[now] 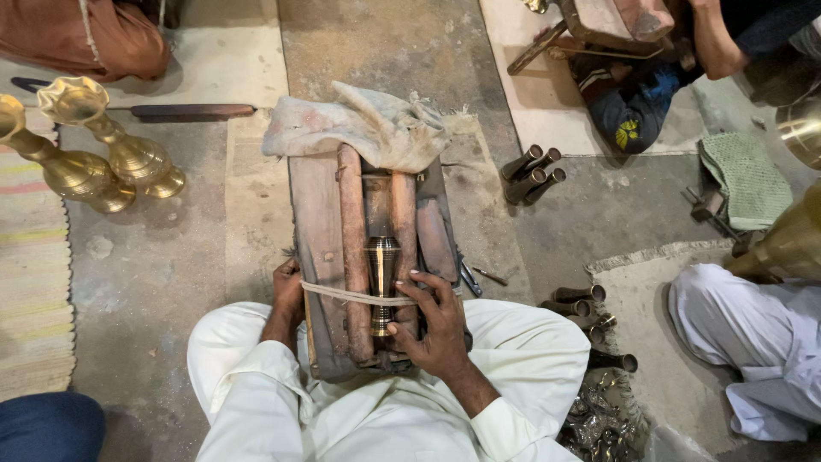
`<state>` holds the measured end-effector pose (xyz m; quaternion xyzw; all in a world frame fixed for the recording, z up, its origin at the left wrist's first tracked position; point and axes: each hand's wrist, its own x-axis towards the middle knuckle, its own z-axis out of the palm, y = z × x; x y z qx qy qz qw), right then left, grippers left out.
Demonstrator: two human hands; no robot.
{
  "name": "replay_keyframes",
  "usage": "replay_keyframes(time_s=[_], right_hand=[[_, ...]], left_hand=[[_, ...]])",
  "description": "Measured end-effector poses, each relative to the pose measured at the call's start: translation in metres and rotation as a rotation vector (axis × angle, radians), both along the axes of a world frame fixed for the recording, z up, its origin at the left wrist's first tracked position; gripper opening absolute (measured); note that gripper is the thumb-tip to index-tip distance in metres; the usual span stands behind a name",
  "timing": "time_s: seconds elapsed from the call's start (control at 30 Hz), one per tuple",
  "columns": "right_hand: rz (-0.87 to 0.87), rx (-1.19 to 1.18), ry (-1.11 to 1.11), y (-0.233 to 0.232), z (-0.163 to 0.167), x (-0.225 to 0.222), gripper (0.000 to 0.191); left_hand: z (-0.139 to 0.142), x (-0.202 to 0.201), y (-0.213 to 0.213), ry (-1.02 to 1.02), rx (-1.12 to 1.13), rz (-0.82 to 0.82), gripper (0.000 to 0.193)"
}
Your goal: The person sits on the floor and uses a hammer and chisel to shape a brass object clamped in a wooden jig. They repeatedly strike the chisel to form ridges, then use pliers to adjust the object and continue hammering.
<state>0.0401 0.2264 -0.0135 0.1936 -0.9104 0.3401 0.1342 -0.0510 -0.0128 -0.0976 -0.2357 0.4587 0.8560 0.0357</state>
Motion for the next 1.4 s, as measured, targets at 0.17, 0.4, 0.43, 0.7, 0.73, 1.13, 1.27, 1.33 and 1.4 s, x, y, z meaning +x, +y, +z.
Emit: replay_keyframes(time_s=[0.17,0.4,0.43,0.7,0.73,1.13,1.27,1.33,1.4], right_hand=[[-0.003,-0.012,-0.003,-0.001,0.001,0.0,0.056],[0.007,-0.022,0.002,0.0,0.003,0.001,0.053],[0.007,-0.021,0.009,-0.001,0.003,0.001,0.054],[0.013,-0.029,0.032,0.001,0.002,0.002,0.05],[0.012,-0.032,0.032,0.001,0.001,0.002,0.05],[0.029,-0.022,0.058,0.008,-0.008,0.01,0.034],[0.044,-0.212,-0.033,0.008,-0.001,0.006,0.04],[0.0,-0.278,-0.025,0.005,0.008,-0.008,0.041],[-0.009,-0.306,-0.041,0.003,0.019,-0.025,0.043]], left_hand=[[-0.008,0.005,0.002,-0.006,-0.142,0.007,0.011],[0.002,0.012,-0.004,0.191,-0.655,0.077,0.026],[0.007,0.015,-0.006,0.267,-0.65,0.16,0.029],[0.042,0.064,-0.025,0.323,-0.686,-0.056,0.018],[0.044,0.066,-0.025,0.363,-0.717,-0.145,0.018],[0.019,0.094,-0.025,0.321,-0.912,-0.389,0.026],[0.031,0.101,-0.035,0.389,-0.951,-0.247,0.032],[0.038,0.104,-0.043,0.274,-0.949,-0.23,0.03],[0.041,0.108,-0.048,0.259,-0.9,-0.194,0.031]])
